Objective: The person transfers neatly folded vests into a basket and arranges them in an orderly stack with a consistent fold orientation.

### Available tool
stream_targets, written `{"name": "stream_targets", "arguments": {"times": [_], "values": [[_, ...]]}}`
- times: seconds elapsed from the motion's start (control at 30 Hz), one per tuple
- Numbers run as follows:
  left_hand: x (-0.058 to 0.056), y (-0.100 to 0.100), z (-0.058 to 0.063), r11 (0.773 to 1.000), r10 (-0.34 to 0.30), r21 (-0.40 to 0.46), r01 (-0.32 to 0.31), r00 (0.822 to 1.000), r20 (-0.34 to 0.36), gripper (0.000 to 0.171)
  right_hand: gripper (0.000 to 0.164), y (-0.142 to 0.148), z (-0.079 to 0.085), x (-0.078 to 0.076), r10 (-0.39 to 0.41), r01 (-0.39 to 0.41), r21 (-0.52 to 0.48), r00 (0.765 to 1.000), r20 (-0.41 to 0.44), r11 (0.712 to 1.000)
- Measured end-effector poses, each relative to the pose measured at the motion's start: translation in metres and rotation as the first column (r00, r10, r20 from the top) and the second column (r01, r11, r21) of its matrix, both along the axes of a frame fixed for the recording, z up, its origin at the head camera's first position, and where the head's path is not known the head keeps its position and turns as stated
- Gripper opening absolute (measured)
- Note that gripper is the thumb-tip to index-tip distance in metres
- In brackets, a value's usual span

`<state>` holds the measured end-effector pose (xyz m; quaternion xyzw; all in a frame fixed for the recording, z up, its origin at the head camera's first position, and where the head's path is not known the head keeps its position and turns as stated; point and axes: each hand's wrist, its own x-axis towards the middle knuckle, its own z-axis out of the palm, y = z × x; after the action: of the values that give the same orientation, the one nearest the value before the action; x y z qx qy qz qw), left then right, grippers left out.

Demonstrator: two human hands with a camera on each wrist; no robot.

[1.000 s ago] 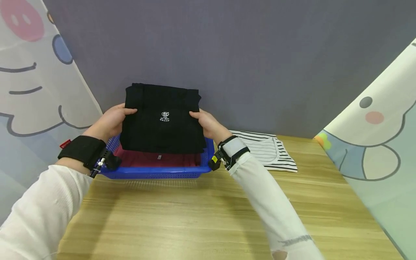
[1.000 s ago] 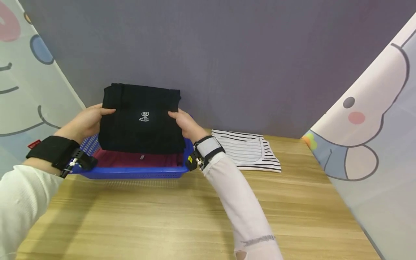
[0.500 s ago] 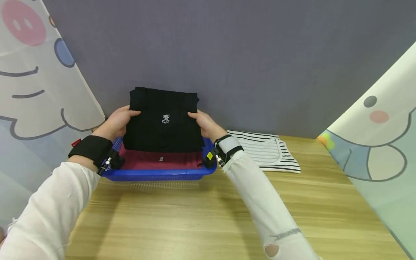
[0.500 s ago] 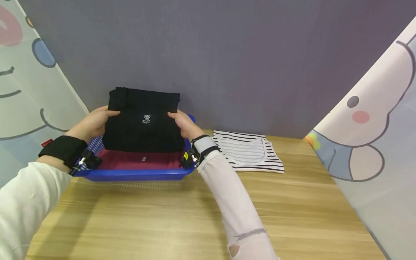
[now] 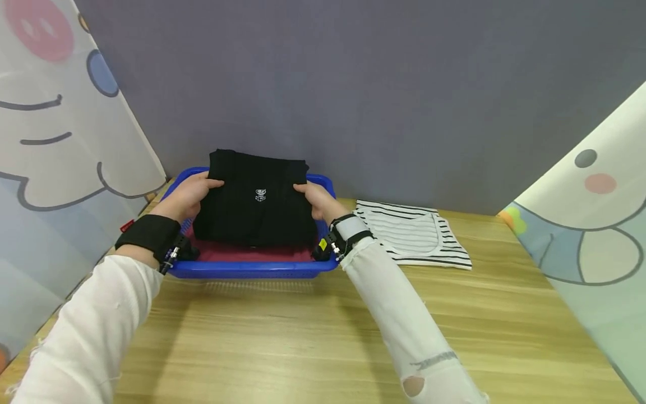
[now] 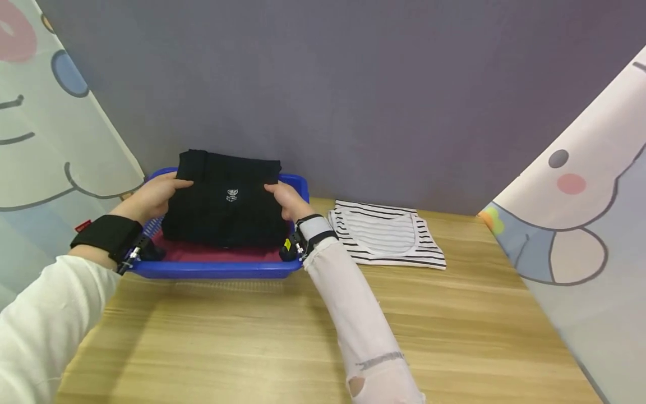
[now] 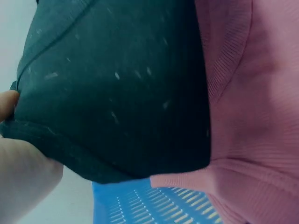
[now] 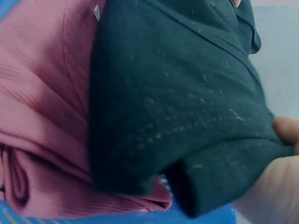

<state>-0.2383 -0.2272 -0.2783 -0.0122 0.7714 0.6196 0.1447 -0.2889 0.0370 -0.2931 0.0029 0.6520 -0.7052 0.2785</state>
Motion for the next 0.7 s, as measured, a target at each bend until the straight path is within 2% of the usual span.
{"name": "stream_targets", "arguments": {"times": [0.1, 0.23, 0.33, 0.47, 0.7], "values": [[0.0009, -0.0002, -0.0006, 0.998, -0.032, -0.063, 0.032, 0.999, -0.003, 0.056, 0.047, 0.0017, -0.0016, 0.0013, 0.019, -0.019, 0.052, 1.0, 0.003, 0.998], [0.0024, 0.0009, -0.003, 0.99, -0.082, -0.118, 0.084, 0.996, 0.017, 0.055, 0.053, 0.0048, -0.0032, 0.0031, 0.056, -0.063, 0.128, 0.997, 0.054, 0.99], [0.004, 0.0007, -0.0053, 0.983, -0.123, -0.136, 0.126, 0.992, 0.035, 0.054, 0.053, 0.0064, -0.0035, 0.0053, 0.107, -0.119, 0.159, 0.991, 0.08, 0.98], [0.0054, -0.0001, -0.0085, 0.973, -0.179, -0.141, 0.185, 0.982, 0.053, 0.053, 0.045, 0.0072, -0.0038, 0.0089, 0.174, -0.191, 0.2, 0.98, 0.097, 0.961], [0.0055, -0.0066, -0.0092, 0.955, -0.172, -0.228, 0.19, 0.98, 0.096, 0.053, 0.035, 0.0034, -0.0029, 0.0095, 0.188, -0.209, 0.221, 0.976, 0.113, 0.952]]}}
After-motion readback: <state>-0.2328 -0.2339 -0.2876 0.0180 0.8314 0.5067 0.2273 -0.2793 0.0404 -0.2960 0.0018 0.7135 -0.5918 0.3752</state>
